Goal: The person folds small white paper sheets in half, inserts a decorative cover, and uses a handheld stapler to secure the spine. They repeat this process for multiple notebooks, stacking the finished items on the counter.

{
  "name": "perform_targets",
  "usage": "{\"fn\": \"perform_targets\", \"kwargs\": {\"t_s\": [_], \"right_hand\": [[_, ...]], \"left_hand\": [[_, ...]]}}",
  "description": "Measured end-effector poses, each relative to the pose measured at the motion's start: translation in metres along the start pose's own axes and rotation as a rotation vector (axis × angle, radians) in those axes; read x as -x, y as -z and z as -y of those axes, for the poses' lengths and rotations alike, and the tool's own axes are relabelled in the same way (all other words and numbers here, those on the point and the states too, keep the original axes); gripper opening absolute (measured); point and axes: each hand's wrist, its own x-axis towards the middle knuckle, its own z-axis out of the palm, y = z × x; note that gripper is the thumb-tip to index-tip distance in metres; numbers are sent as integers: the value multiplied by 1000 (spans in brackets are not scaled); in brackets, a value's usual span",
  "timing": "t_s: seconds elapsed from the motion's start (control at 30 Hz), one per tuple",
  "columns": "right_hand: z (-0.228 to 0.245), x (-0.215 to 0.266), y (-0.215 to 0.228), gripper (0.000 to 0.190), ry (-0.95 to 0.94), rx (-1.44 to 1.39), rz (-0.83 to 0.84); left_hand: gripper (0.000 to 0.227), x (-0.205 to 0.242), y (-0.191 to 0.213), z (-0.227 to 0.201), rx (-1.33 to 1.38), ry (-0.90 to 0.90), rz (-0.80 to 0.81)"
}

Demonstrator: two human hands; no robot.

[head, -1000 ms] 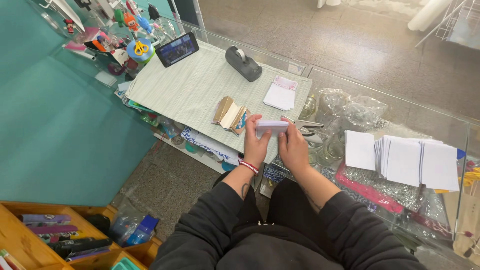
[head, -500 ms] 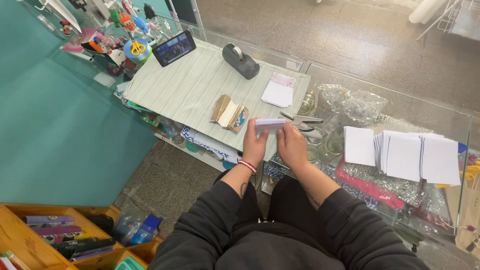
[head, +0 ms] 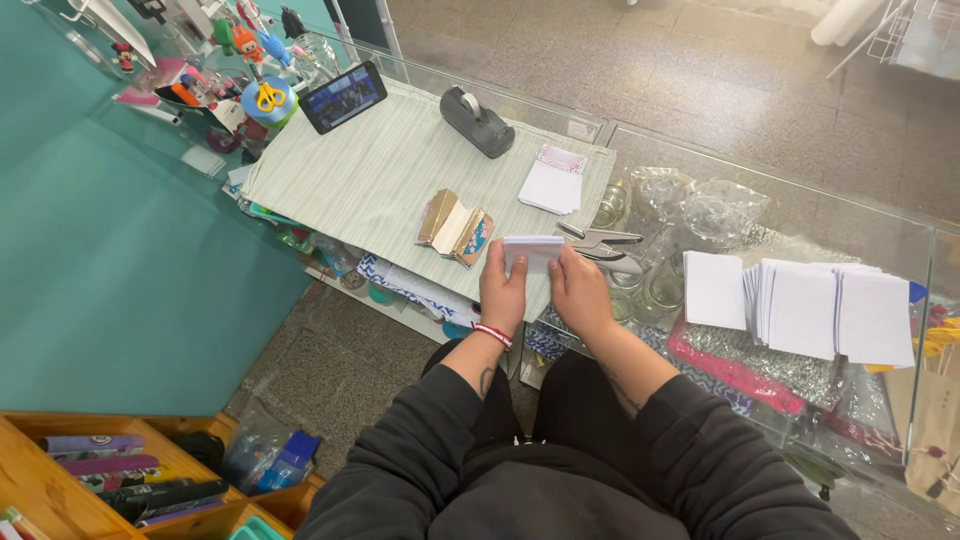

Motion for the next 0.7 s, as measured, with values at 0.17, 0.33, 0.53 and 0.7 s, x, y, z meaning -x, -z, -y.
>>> {"fn": "perform_targets", "kwargs": {"t_s": [0.17, 0.33, 0.53, 0.7], "right_hand": [[0, -2, -4, 18, 21, 50, 17], [0, -2, -1, 21, 10, 36, 25], [-3, -4, -8, 19, 16, 62, 32], [-16, -1, -15, 22, -4, 70, 20]], "left_hand": [[27, 4, 0, -18, 23, -30, -37], [33, 5, 2, -25, 49, -55, -46], [28, 3, -5, -1, -92, -34, -52], [30, 3, -7, 3, -157, -63, -73]]}}
